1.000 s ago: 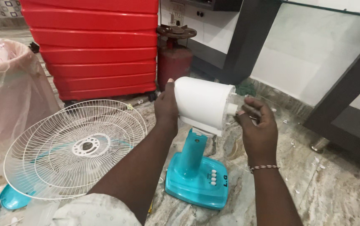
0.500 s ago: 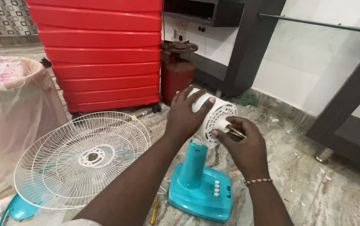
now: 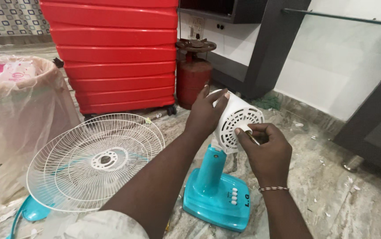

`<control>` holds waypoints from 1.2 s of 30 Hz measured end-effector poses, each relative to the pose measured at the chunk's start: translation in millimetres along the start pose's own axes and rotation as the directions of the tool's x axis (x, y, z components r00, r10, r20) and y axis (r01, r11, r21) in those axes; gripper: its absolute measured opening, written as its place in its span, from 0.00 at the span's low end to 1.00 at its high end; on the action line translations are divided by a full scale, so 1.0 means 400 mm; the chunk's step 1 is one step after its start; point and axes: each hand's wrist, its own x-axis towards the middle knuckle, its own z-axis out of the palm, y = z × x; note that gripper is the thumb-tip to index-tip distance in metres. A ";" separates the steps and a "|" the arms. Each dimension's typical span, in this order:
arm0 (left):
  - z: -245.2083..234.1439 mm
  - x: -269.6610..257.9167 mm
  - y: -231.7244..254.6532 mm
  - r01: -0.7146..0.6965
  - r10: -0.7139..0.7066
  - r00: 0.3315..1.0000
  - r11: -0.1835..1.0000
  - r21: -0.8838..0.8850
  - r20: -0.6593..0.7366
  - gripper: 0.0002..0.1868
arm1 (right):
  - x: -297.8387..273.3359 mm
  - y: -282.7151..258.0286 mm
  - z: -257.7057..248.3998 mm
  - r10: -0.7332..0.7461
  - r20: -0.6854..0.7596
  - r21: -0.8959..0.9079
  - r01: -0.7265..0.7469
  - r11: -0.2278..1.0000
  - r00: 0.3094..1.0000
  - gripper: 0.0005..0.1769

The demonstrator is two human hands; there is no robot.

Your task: The person disassembles a small tabletop fan by hand, removing the rear grille, motor housing, and internal components. They place the parts on the floor next to the fan base and a screwdriver.

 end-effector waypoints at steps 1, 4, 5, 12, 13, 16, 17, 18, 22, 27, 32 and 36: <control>-0.006 -0.002 0.005 0.004 -0.004 1.000 1.000 -0.025 0.013 0.30 | -0.003 0.007 0.003 0.008 0.014 0.082 -0.009 0.997 1.000 0.16; -0.040 -0.017 0.022 0.024 -0.023 0.995 1.000 -0.010 0.092 0.41 | -0.013 0.039 0.016 -0.007 0.069 0.314 -0.015 0.949 0.998 0.16; -0.052 -0.022 0.028 0.031 -0.032 0.992 0.999 0.011 0.124 0.45 | -0.019 0.052 0.025 -0.035 0.096 0.389 -0.006 0.921 0.995 0.18; -0.075 -0.037 0.060 -0.140 0.057 0.967 0.933 0.330 0.249 0.60 | -0.072 0.127 0.093 -0.222 -0.099 0.189 0.237 0.953 0.970 0.46; -0.068 -0.035 0.062 -0.191 0.109 0.961 0.925 0.329 0.254 0.60 | -0.086 0.136 0.101 -0.237 -0.097 0.107 0.247 0.963 0.967 0.49; -0.050 -0.035 0.056 -0.184 0.110 0.964 0.932 0.312 0.241 0.58 | -0.120 0.175 0.122 -0.256 -0.097 -0.043 0.253 0.967 0.962 0.57; -0.047 -0.033 0.050 -0.155 0.085 0.969 0.940 0.303 0.232 0.58 | -0.128 0.192 0.135 -0.245 -0.106 -0.022 0.244 0.970 0.964 0.57; -0.047 -0.030 0.043 -0.166 0.098 0.969 0.937 0.306 0.225 0.58 | -0.136 0.210 0.148 -0.232 -0.117 -0.003 0.233 0.973 0.966 0.58; -0.056 -0.017 0.022 -0.194 0.134 0.968 0.938 0.289 0.214 0.57 | -0.156 0.276 0.220 -0.071 -0.043 0.222 0.079 0.972 0.997 0.62; -0.072 0.001 0.015 -0.152 0.098 0.975 0.948 0.279 0.198 0.54 | -0.147 0.320 0.276 0.181 0.368 -0.036 -0.180 0.983 0.912 0.48; -0.105 0.018 -0.002 -0.042 0.012 0.993 0.965 0.258 0.115 0.51 | -0.124 0.320 0.298 0.073 0.389 0.035 -0.094 0.995 0.918 0.39; -0.141 0.024 -0.013 0.027 -0.036 0.999 0.979 0.204 0.039 0.47 | -0.073 0.288 0.278 0.024 0.403 0.148 -0.091 0.985 0.915 0.36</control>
